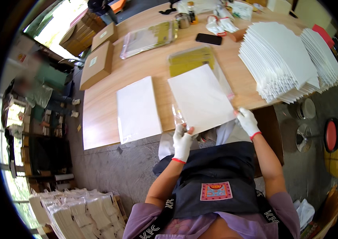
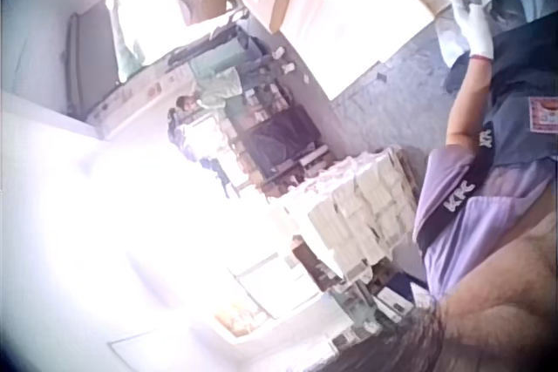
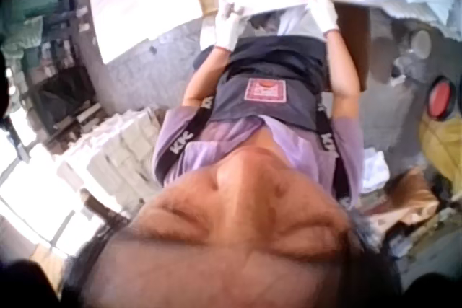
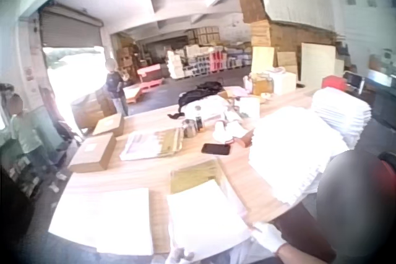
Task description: The person repeatedly picks up white rectangular sheets from a large stack on a table and places them into clear plastic sleeves. The person wears white gloves and works in a repetitive cycle of picking, inserting, and stacking the packaged sheets.
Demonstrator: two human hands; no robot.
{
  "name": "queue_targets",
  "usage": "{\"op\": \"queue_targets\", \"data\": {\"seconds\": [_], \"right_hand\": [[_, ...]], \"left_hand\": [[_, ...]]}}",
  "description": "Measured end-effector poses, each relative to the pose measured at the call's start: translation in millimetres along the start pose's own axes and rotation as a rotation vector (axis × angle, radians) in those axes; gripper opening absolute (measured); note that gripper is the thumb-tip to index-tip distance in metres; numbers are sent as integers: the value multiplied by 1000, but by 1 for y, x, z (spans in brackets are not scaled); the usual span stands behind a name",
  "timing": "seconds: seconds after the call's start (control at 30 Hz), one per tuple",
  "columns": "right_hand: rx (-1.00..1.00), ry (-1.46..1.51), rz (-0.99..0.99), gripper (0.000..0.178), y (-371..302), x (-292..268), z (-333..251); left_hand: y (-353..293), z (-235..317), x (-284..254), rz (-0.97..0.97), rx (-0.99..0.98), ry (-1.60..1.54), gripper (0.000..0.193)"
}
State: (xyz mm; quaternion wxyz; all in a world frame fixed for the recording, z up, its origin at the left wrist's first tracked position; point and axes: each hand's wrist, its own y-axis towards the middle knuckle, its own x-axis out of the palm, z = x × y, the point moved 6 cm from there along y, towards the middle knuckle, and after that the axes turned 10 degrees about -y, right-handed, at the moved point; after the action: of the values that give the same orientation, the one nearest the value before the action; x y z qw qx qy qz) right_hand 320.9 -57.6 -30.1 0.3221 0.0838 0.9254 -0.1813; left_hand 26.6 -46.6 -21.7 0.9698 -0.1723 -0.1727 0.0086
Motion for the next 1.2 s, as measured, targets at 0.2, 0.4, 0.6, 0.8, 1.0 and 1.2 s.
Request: {"op": "queue_targets", "data": {"seconds": [0.2, 0.4, 0.6, 0.8, 1.0, 1.2], "right_hand": [[37, 337, -163, 12, -10, 0, -29], [-191, 534, -417, 11, -23, 95, -155], [-316, -173, -470, 32, -14, 215, -206], [-350, -501, -296, 50, -16, 208, -229], [-367, -510, -292, 53, -17, 202, -235], [-369, 120, -665, 45, -81, 103, -190]], "left_hand": [[-17, 85, -1, -66, 357, 380, 28], [-38, 167, -105, 239, 717, 344, 23], [9, 146, -241, 507, 651, 849, 28], [17, 122, -259, 519, 470, 986, 29], [8, 122, -251, 542, 649, 843, 28], [11, 134, -237, 704, 320, 909, 50]]}}
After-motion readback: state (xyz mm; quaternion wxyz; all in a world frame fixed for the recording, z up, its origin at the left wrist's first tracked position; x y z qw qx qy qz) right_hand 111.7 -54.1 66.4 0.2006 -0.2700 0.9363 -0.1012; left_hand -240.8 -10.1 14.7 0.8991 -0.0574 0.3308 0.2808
